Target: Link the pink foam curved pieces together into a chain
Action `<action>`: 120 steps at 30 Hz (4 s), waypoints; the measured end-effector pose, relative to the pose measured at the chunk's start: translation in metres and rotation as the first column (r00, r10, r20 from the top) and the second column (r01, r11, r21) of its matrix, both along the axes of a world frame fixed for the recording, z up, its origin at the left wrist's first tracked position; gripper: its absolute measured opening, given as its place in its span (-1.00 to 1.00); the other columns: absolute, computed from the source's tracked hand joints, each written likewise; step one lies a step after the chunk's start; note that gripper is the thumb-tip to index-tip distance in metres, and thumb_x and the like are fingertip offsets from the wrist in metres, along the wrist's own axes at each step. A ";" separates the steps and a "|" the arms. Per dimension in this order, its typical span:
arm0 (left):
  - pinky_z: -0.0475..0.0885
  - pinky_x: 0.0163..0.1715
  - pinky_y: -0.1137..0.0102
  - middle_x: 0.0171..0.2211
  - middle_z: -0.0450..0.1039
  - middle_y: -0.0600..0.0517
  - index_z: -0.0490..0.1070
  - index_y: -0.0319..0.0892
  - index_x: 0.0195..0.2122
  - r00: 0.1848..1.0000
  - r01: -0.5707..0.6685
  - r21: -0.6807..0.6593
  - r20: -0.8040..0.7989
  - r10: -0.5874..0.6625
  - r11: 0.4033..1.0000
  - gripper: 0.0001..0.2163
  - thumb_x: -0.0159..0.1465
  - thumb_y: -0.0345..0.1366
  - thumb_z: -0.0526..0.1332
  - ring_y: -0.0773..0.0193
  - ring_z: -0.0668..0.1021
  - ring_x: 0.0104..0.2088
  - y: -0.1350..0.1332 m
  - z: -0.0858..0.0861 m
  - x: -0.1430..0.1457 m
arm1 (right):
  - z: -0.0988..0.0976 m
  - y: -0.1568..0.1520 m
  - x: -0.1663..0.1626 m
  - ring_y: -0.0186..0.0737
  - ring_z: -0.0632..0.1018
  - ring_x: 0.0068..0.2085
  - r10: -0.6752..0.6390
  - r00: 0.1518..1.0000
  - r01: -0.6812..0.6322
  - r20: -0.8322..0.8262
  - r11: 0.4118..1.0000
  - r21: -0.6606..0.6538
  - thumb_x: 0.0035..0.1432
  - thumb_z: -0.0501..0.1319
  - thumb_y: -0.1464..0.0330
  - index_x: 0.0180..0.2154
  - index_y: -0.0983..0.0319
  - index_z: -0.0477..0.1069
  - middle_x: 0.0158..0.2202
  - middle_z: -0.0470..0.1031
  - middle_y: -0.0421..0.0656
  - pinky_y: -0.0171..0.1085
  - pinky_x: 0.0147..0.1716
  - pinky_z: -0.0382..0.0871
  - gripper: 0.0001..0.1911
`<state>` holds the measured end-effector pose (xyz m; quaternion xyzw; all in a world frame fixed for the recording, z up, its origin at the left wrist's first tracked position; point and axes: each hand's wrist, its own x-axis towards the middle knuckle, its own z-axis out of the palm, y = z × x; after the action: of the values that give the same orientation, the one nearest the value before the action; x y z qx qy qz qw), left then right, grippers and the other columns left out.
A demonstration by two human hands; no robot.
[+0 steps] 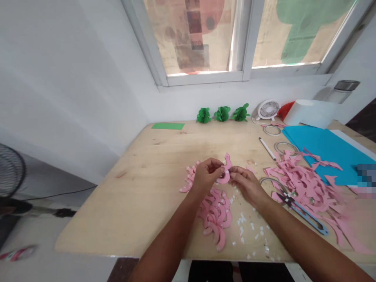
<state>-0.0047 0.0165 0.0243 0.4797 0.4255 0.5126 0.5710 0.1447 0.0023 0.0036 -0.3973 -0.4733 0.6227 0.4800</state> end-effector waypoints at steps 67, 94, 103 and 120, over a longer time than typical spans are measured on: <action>0.45 -0.33 0.43 -0.38 0.49 0.01 0.43 -0.20 -0.25 0.910 0.129 0.412 -0.411 0.058 0.902 -0.80 0.07 -0.38 0.22 0.31 0.52 -0.37 0.002 -0.027 -0.005 | 0.001 -0.011 -0.004 -0.30 0.43 -0.52 -0.383 0.646 0.079 0.660 0.894 0.442 0.05 0.10 0.30 -0.46 0.22 0.46 -0.58 0.44 -0.20 -0.39 -0.53 0.18 -0.79; 0.40 -0.43 0.47 -0.45 0.46 0.06 0.43 -0.23 -0.30 0.980 0.066 0.244 -0.199 -0.017 0.967 -0.81 0.03 -0.33 0.27 0.36 0.49 -0.44 0.004 -0.029 -0.003 | -0.002 -0.008 0.001 -0.27 0.43 -0.49 -0.329 0.780 0.097 0.531 0.904 0.417 0.10 0.06 0.30 -0.32 0.26 0.50 -0.50 0.48 -0.18 -0.35 -0.49 0.22 -0.72; 0.42 -0.38 0.41 -0.48 0.47 0.04 0.42 -0.23 -0.30 0.983 0.077 0.218 -0.181 -0.037 0.973 -0.79 0.02 -0.30 0.28 0.32 0.51 -0.44 0.003 -0.025 -0.004 | -0.009 -0.002 -0.001 -0.36 0.37 -0.52 -0.130 0.971 0.107 0.199 0.987 0.122 0.00 0.16 0.26 -0.32 0.29 0.47 -0.52 0.42 -0.23 -0.38 -0.53 0.18 -0.74; 0.42 -0.43 0.43 -0.51 0.45 0.05 0.42 -0.24 -0.32 0.991 0.124 0.185 -0.073 -0.112 0.975 -0.79 0.00 -0.31 0.31 0.34 0.50 -0.47 0.000 -0.017 -0.005 | -0.005 -0.004 -0.002 -0.38 0.33 -0.50 -0.069 0.997 0.069 -0.019 0.998 0.000 -0.12 0.26 0.30 -0.42 0.26 0.42 -0.49 0.39 -0.22 -0.36 -0.49 0.16 -0.82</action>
<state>-0.0098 0.0169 0.0068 0.5720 0.3634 0.5007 0.5386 0.1430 -0.0013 -0.0016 -0.4073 -0.4549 0.6092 0.5060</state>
